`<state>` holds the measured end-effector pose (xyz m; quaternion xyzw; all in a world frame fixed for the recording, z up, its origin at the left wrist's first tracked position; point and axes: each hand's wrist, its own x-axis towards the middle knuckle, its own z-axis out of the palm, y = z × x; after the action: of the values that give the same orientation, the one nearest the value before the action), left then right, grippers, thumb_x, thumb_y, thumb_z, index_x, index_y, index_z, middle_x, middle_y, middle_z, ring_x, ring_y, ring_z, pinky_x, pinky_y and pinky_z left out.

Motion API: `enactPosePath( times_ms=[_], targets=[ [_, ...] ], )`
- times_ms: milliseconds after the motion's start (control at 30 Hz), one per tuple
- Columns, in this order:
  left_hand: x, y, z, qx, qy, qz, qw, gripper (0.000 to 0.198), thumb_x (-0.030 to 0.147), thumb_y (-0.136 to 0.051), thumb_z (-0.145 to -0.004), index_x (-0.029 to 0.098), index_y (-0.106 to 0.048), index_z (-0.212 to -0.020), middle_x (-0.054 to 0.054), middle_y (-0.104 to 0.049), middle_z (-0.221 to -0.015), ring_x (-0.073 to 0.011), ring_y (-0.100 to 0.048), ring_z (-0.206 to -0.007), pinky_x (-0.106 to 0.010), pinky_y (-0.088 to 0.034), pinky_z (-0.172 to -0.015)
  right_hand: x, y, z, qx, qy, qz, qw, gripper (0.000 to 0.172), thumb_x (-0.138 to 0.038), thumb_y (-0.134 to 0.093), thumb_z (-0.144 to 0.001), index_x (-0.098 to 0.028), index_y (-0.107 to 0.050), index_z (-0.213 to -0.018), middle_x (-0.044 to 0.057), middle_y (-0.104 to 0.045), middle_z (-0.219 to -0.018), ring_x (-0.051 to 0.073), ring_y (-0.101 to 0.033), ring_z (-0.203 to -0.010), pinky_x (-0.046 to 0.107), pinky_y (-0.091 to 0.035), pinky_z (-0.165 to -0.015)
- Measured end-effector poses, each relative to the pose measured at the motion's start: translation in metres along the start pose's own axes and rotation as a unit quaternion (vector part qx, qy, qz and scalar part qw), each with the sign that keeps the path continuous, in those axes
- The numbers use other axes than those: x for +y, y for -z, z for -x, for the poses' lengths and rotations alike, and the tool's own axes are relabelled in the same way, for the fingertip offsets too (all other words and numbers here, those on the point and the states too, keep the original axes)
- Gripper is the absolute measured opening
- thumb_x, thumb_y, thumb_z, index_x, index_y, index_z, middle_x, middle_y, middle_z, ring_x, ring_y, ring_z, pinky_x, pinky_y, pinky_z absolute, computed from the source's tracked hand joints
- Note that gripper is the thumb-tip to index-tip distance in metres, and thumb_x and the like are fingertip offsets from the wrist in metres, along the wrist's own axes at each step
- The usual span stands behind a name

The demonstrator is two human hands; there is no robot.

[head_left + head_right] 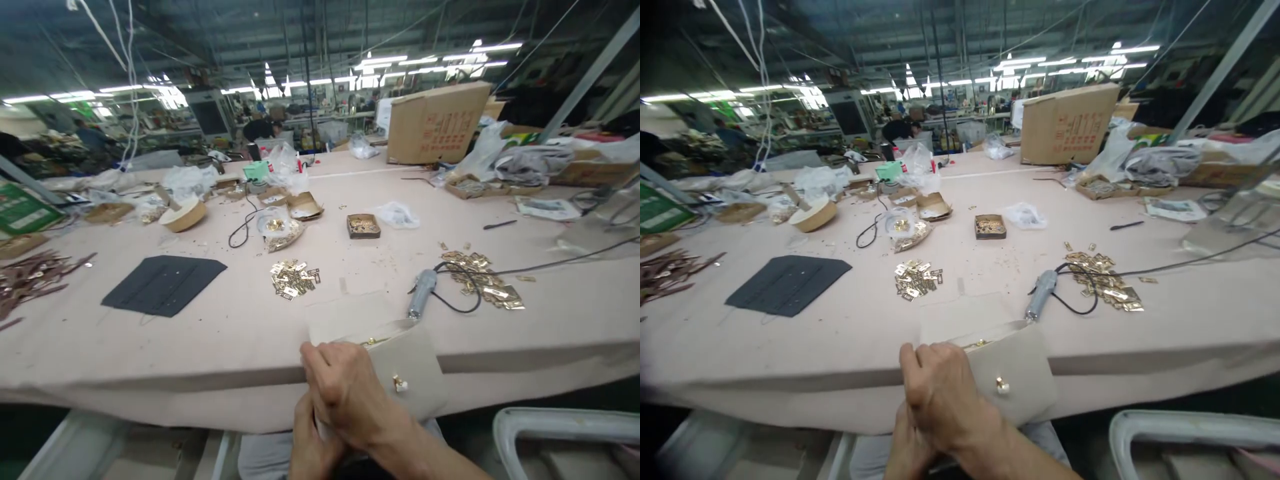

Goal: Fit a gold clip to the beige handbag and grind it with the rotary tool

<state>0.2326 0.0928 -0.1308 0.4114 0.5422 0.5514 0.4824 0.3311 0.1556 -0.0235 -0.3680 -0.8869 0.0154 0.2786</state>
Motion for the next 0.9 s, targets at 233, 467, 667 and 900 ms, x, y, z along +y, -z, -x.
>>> enactPosePath(
  times_ms=[233,467,667,900],
  targets=[
    [-0.024,0.045,-0.005,0.031,0.138,0.170,0.975,0.059,0.035,-0.086,-0.049,0.012,-0.074,-0.102,-0.006,-0.072,-0.084,-0.0264,-0.063,-0.075,-0.031,-0.049,-0.064,0.042,-0.017,0.007,0.088,-0.069,-0.113,0.987,0.026,-0.025,-0.057,-0.099,-0.018,-0.059,-0.124,0.011,-0.066,-0.099,0.026,-0.063,-0.092,0.037,-0.052,-0.079],
    [-0.062,0.082,0.007,0.066,0.237,0.216,0.945,0.056,0.021,-0.081,-0.041,0.015,-0.069,-0.095,-0.007,-0.073,-0.083,-0.0282,-0.066,-0.076,-0.033,-0.050,-0.064,0.128,-0.038,0.035,0.077,-0.194,-0.065,0.976,0.047,-0.041,-0.069,-0.092,-0.016,-0.058,-0.130,0.014,-0.068,-0.109,0.030,-0.064,-0.100,0.048,-0.052,-0.089],
    [-0.045,0.087,0.006,0.008,0.223,0.076,0.972,0.056,0.033,-0.087,-0.052,0.012,-0.073,-0.103,-0.012,-0.076,-0.097,-0.0322,-0.068,-0.089,-0.037,-0.055,-0.075,0.127,-0.044,0.049,0.015,-0.104,-0.137,0.985,0.012,-0.030,-0.065,-0.097,-0.018,-0.068,-0.100,0.007,-0.070,-0.090,0.022,-0.063,-0.084,0.037,-0.047,-0.079],
    [0.026,0.056,0.005,0.156,-0.027,-0.319,0.935,0.038,0.040,-0.077,-0.084,0.018,-0.071,-0.114,-0.013,-0.072,-0.112,-0.0289,-0.069,-0.099,-0.038,-0.058,-0.083,0.114,-0.035,0.073,0.046,-0.044,-0.161,0.985,0.008,-0.019,-0.061,-0.099,-0.018,-0.069,-0.098,0.006,-0.065,-0.082,0.019,-0.057,-0.077,0.034,-0.040,-0.071]
  ],
)
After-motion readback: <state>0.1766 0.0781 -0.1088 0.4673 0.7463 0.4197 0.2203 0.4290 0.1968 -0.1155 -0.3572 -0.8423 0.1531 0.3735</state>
